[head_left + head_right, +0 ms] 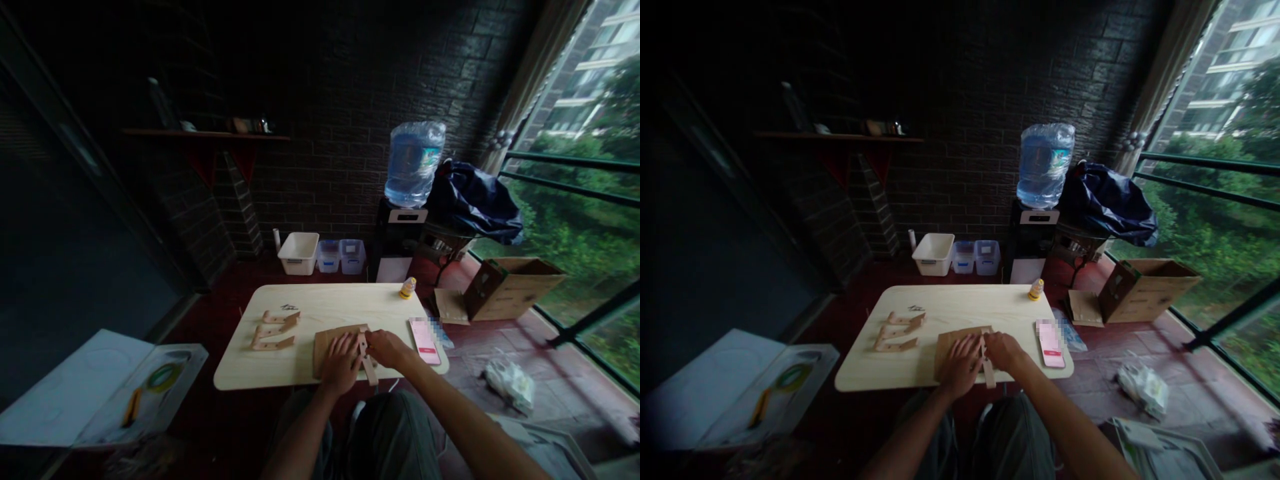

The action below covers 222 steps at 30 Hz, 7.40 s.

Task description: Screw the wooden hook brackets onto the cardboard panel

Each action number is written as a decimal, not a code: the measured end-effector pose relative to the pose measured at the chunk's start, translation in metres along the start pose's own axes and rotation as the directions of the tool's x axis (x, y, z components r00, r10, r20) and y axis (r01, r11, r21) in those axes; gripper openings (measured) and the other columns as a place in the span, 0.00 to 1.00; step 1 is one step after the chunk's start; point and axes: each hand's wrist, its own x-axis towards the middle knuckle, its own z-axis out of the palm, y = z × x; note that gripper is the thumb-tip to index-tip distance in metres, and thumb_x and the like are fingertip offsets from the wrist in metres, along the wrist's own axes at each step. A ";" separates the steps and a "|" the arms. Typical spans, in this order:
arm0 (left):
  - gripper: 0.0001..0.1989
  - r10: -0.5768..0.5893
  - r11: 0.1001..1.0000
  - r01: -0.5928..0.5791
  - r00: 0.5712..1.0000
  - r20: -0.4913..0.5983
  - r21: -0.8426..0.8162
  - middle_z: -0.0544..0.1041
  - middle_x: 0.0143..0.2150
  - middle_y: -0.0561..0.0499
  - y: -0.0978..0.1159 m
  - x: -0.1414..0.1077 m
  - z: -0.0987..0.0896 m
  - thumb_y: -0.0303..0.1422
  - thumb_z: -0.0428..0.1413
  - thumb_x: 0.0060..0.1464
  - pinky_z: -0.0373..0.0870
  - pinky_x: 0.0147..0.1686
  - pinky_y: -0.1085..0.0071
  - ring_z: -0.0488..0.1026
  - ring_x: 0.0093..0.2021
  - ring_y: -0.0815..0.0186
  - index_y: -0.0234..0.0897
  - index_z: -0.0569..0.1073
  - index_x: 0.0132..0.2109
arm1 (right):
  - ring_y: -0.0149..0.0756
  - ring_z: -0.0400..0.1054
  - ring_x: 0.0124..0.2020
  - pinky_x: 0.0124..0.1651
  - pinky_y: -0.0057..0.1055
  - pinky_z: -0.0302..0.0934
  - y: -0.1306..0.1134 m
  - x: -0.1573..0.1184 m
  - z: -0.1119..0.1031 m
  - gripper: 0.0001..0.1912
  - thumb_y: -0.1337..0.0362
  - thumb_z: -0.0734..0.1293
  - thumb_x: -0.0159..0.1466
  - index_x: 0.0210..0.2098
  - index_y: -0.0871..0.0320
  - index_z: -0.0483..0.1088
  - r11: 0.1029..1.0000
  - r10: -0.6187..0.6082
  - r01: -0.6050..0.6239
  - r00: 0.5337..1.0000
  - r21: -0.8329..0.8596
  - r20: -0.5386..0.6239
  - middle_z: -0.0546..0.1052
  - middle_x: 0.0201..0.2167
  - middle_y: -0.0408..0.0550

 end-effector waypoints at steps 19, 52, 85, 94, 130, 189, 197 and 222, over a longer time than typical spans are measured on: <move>0.25 0.079 0.997 -0.079 0.994 -0.080 0.005 0.65 0.68 0.46 -0.010 0.019 -0.016 0.39 0.48 0.66 0.52 0.69 0.53 0.58 0.69 0.56 0.42 0.60 0.68 | 0.49 0.76 0.48 0.46 0.37 0.68 0.006 0.018 0.006 0.21 0.66 0.63 0.66 0.56 0.68 0.68 0.999 -0.040 0.040 0.999 -0.008 -0.002 0.79 0.47 0.65; 0.28 0.095 0.994 -0.090 0.992 -0.083 0.059 0.63 0.70 0.47 -0.011 0.017 -0.009 0.41 0.46 0.67 0.44 0.72 0.53 0.56 0.70 0.55 0.42 0.55 0.71 | 0.46 0.76 0.48 0.45 0.33 0.64 0.016 0.001 0.001 0.15 0.66 0.60 0.68 0.53 0.58 0.68 0.995 -0.096 0.096 0.995 0.010 -0.014 0.81 0.45 0.57; 0.31 0.136 0.988 -0.124 0.981 -0.139 0.092 0.66 0.67 0.43 -0.006 0.017 -0.015 0.45 0.49 0.65 0.52 0.69 0.49 0.60 0.68 0.52 0.39 0.58 0.70 | 0.47 0.76 0.50 0.47 0.36 0.69 -0.004 0.005 -0.013 0.20 0.66 0.63 0.67 0.58 0.64 0.66 0.992 -0.079 0.077 0.997 -0.098 -0.022 0.79 0.49 0.61; 0.30 0.122 0.991 -0.116 0.986 -0.111 0.059 0.65 0.68 0.44 -0.004 0.017 -0.018 0.44 0.49 0.65 0.50 0.70 0.50 0.59 0.69 0.54 0.39 0.58 0.70 | 0.51 0.76 0.50 0.47 0.39 0.69 -0.004 0.014 -0.007 0.18 0.64 0.62 0.68 0.54 0.69 0.70 0.993 -0.056 0.055 0.998 -0.108 -0.001 0.79 0.47 0.68; 0.29 0.117 0.990 -0.105 0.986 -0.123 0.099 0.65 0.68 0.45 -0.003 0.016 -0.018 0.43 0.49 0.65 0.51 0.70 0.50 0.59 0.69 0.54 0.41 0.58 0.70 | 0.52 0.78 0.46 0.43 0.41 0.72 -0.012 0.015 -0.002 0.16 0.66 0.66 0.66 0.51 0.68 0.73 0.985 -0.041 0.037 0.999 -0.169 -0.020 0.80 0.45 0.67; 0.30 0.143 0.988 -0.137 0.985 -0.099 0.066 0.69 0.65 0.43 -0.013 0.026 -0.015 0.47 0.54 0.61 0.55 0.67 0.53 0.63 0.65 0.53 0.38 0.62 0.65 | 0.45 0.76 0.47 0.45 0.35 0.65 0.011 0.011 -0.002 0.21 0.69 0.61 0.65 0.58 0.55 0.66 0.986 -0.167 0.168 0.984 0.006 -0.055 0.80 0.47 0.56; 0.29 0.139 0.989 -0.133 0.985 -0.106 0.061 0.69 0.64 0.43 -0.014 0.026 -0.016 0.47 0.53 0.62 0.54 0.67 0.52 0.63 0.66 0.52 0.38 0.63 0.65 | 0.48 0.76 0.48 0.45 0.36 0.67 0.008 0.016 0.000 0.22 0.68 0.62 0.66 0.59 0.57 0.65 0.983 -0.181 0.179 0.983 -0.041 -0.031 0.79 0.49 0.59; 0.31 0.157 0.987 -0.152 0.981 -0.115 0.046 0.69 0.64 0.42 -0.018 0.024 -0.016 0.48 0.53 0.61 0.55 0.67 0.53 0.63 0.65 0.52 0.38 0.62 0.66 | 0.49 0.76 0.50 0.47 0.38 0.67 -0.003 0.015 0.004 0.22 0.65 0.61 0.68 0.60 0.61 0.63 0.995 -0.096 0.095 0.995 -0.034 -0.017 0.79 0.49 0.62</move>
